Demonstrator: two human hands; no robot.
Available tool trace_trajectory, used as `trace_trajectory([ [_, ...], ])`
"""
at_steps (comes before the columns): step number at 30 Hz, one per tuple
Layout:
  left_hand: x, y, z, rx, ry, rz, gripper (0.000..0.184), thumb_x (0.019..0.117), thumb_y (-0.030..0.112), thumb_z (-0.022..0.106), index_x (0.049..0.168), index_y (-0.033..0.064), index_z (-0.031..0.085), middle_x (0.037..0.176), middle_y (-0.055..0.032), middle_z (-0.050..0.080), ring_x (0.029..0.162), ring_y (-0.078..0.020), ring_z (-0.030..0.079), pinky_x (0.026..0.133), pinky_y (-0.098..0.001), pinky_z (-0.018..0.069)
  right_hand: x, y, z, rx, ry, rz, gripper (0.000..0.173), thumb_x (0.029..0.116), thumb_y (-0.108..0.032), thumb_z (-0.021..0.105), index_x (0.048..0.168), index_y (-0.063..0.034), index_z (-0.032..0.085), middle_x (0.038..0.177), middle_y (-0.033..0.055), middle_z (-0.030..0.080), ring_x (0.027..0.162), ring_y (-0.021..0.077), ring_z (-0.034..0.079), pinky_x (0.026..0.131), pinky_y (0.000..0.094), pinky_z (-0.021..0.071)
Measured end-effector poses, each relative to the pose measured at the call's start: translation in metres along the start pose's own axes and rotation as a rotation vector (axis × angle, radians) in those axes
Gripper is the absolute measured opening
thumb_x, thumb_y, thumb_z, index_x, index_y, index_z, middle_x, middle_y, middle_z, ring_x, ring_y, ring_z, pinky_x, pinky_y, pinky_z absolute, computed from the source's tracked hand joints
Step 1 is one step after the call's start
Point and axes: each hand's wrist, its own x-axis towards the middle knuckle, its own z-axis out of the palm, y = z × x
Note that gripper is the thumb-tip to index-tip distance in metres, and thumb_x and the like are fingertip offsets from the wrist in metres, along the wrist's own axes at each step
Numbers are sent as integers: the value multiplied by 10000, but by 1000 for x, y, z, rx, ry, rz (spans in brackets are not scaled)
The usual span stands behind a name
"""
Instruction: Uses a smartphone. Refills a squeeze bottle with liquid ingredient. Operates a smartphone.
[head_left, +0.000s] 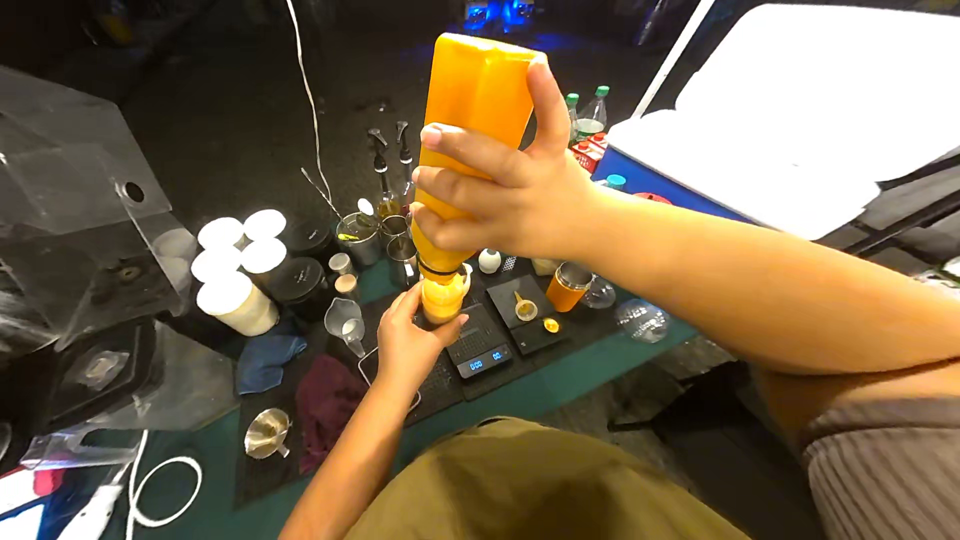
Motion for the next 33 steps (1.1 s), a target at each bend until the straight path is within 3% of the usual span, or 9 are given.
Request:
trace_trajectory([
  [18, 0, -6, 2, -23, -12, -21, 612, 746, 313, 854, 1230, -23, 689, 1102, -162, 725, 1036, -230, 695, 940, -406, 535, 5, 5, 0, 13, 8, 39, 218, 1048, -84, 511, 1091, -225, 671, 1191, 12, 666, 1430, 215, 404, 1168, 631, 31],
  [33, 6, 0, 10, -4, 18, -24, 616, 748, 317, 854, 1234, -23, 688, 1114, -164, 725, 1055, -239, 696, 955, -412, 537, -3, 16, 10, -3, 49, 2, 164, 1038, -90, 521, 1078, -211, 624, 1179, 20, 647, 1423, 212, 406, 1178, 636, 5],
])
